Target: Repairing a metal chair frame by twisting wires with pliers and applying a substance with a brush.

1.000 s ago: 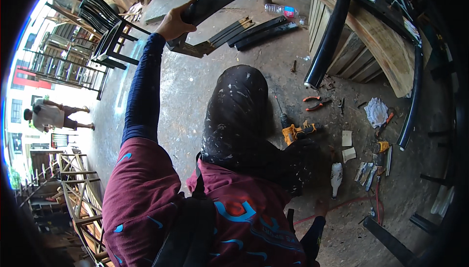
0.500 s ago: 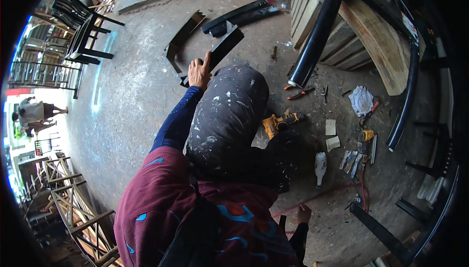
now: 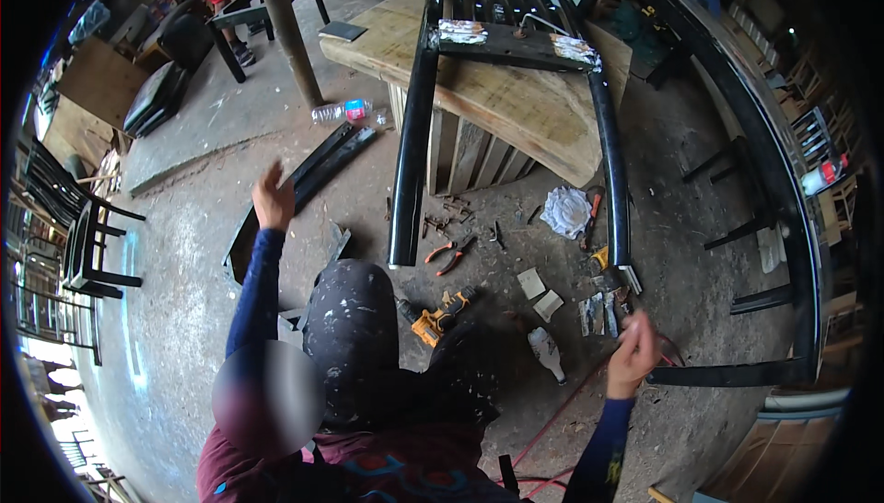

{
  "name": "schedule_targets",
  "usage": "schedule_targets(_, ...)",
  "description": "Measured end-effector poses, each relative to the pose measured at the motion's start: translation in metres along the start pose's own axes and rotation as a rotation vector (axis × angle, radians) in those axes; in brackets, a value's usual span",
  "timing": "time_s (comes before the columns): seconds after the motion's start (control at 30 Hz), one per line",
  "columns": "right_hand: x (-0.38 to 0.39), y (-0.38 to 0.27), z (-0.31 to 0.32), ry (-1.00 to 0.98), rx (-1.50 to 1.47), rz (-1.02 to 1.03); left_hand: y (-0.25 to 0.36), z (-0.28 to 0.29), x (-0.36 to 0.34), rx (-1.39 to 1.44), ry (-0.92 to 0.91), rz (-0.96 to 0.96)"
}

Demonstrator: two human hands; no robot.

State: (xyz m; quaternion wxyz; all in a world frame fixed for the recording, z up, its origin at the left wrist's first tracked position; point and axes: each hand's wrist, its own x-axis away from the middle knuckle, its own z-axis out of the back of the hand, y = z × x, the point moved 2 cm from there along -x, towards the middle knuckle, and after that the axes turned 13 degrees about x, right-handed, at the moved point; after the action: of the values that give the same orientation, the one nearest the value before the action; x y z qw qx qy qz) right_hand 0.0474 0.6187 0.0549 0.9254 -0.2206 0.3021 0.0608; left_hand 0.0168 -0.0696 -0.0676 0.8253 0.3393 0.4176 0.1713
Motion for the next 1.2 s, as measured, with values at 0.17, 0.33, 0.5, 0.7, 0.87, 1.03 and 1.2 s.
schedule_targets(0.17, -0.217, -0.164, -0.024, 0.210, -0.005, 0.616, 0.245, -0.059, -0.179, 0.240, -0.298, -0.517)
schedule_targets(0.33, -0.352, -0.233, -0.139, 0.172, 0.233, 0.855, 0.323, -0.182, -0.241, -0.058, -0.850, -0.608)
schedule_targets(0.5, -0.397, -0.249, -0.200, -0.321, 0.299, 0.789, 0.323, -0.234, -0.240, -0.163, -1.077, -0.764)
schedule_targets(0.7, -0.389, -0.266, -0.214, -0.328, 0.386, 0.506, 0.328, -0.230, -0.252, -0.146, -1.095, -0.628)
schedule_targets(0.87, -0.381, -0.302, -0.240, -0.286, 0.521, 0.106, 0.330, -0.224, -0.253, -0.104, -1.093, -0.590)
schedule_targets(1.03, -0.394, -0.296, -0.220, -0.642, 0.166, -0.218, 0.335, -0.227, -0.260, -0.039, -1.075, -0.636)
schedule_targets(1.2, -0.408, -0.287, -0.187, -0.720, 0.379, 0.201, 0.335, -0.219, -0.257, -0.046, -1.155, -0.507)
